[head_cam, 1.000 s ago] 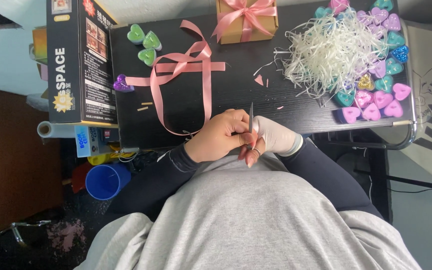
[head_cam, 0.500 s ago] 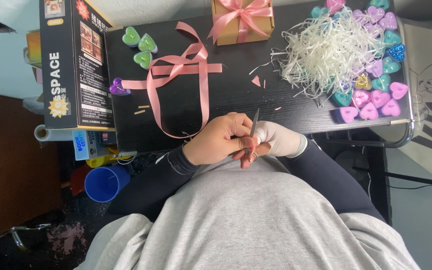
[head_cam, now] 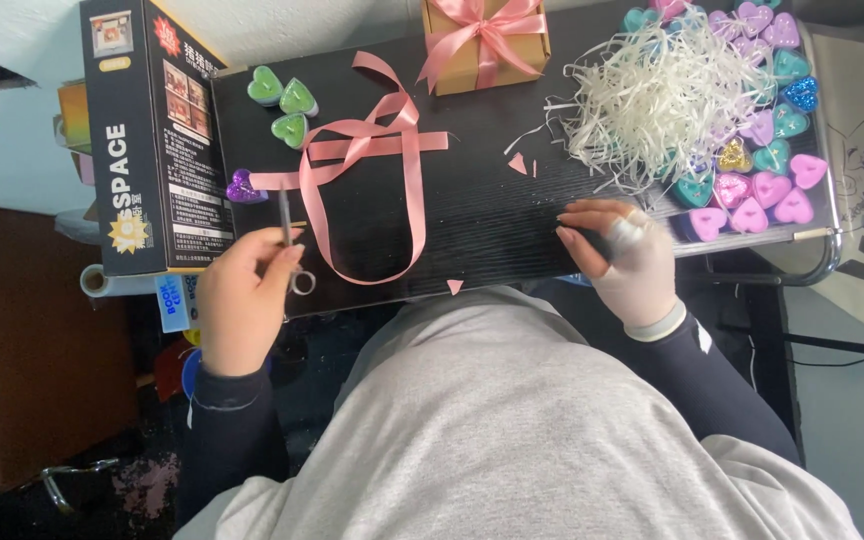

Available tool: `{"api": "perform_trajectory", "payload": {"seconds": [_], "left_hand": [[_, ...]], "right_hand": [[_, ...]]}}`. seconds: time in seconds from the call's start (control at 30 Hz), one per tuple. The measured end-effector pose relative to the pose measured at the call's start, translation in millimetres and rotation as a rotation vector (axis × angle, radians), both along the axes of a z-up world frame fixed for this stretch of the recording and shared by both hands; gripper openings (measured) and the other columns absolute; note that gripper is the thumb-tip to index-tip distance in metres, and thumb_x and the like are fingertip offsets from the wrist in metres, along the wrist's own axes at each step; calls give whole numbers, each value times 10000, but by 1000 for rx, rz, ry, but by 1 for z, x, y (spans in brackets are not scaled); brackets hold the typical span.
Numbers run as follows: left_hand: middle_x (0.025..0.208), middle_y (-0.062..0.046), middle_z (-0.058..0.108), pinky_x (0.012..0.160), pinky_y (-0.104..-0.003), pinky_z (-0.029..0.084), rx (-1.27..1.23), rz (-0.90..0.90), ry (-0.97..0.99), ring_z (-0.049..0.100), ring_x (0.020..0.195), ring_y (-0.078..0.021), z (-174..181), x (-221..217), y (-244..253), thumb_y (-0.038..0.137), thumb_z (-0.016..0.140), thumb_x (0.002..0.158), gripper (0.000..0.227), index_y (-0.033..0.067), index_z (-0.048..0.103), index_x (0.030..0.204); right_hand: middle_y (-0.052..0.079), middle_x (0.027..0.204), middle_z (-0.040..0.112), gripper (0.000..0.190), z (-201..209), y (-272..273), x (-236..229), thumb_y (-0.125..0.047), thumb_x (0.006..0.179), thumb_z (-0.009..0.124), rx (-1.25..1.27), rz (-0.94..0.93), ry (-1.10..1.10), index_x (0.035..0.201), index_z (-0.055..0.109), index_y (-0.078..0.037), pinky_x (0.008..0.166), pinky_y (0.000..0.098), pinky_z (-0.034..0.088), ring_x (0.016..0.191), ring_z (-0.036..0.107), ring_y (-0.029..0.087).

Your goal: The person ties a pink ribbon around a small cardboard box and uses scissors to trim the excess ribbon ends.

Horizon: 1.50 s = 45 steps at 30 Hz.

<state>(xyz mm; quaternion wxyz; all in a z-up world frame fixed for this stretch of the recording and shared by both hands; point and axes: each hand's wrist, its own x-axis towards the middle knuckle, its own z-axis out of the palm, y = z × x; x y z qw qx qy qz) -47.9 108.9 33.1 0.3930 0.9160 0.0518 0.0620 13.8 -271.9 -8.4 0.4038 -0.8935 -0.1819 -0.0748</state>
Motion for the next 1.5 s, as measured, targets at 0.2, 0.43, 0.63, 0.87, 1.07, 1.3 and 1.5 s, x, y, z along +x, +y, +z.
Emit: {"api": "perform_trajectory", "payload": {"seconds": [0.2,0.43,0.63,0.87,1.07,1.3,1.5], "left_hand": [[796,-47,708,618,-313,494,201,239,7,653,650,-165,-58,-23,28,180,750,971,236,16,631,1092],[756,-27,651,717,-353,460,304,168,-176,618,699,-192,-65,-11,26,185,793,959,202,68,654,871],[771,-20,647,763,-374,456,377,204,-188,616,735,-203,-75,-10,31,218,767,1013,233,76,656,866],[783,3,646,902,-422,447,423,101,-405,644,809,-202,-59,-3,16,194,773,983,157,104,694,881],[785,-2,650,853,-383,441,310,-98,-464,636,788,-199,-48,4,-7,197,805,958,192,108,677,846],[852,25,658,866,-373,440,239,-294,-539,634,841,-176,-44,11,-22,215,834,918,149,119,720,899],[973,21,641,915,-382,401,392,-525,-448,601,966,-199,-33,19,-22,406,847,782,396,154,784,1081]], "right_hand": [[214,1407,611,552,-33,7,-13,-296,877,818,-231,-6,-125,1326,638,-31,1143,469,458,1390,553,373],[368,1581,314,1304,-44,42,0,-749,689,738,-464,54,-60,1561,256,92,1223,581,241,1511,265,512],[418,1546,251,1549,-34,77,25,-796,466,787,-399,187,-20,1528,166,144,1174,606,199,1460,207,577],[251,1509,497,904,-34,110,20,-420,838,802,-283,205,-75,1523,405,16,1196,520,334,1454,412,412],[131,1142,761,314,-40,112,18,-68,992,693,-50,98,-51,1306,695,-78,1121,396,497,1225,703,302],[141,1287,734,341,-40,67,7,-51,1071,574,592,-105,376,1408,622,-24,1076,280,502,1215,676,186],[244,1463,567,747,-30,76,-23,-344,939,679,-4,-7,166,1521,422,47,1158,446,374,1394,513,350]]}}
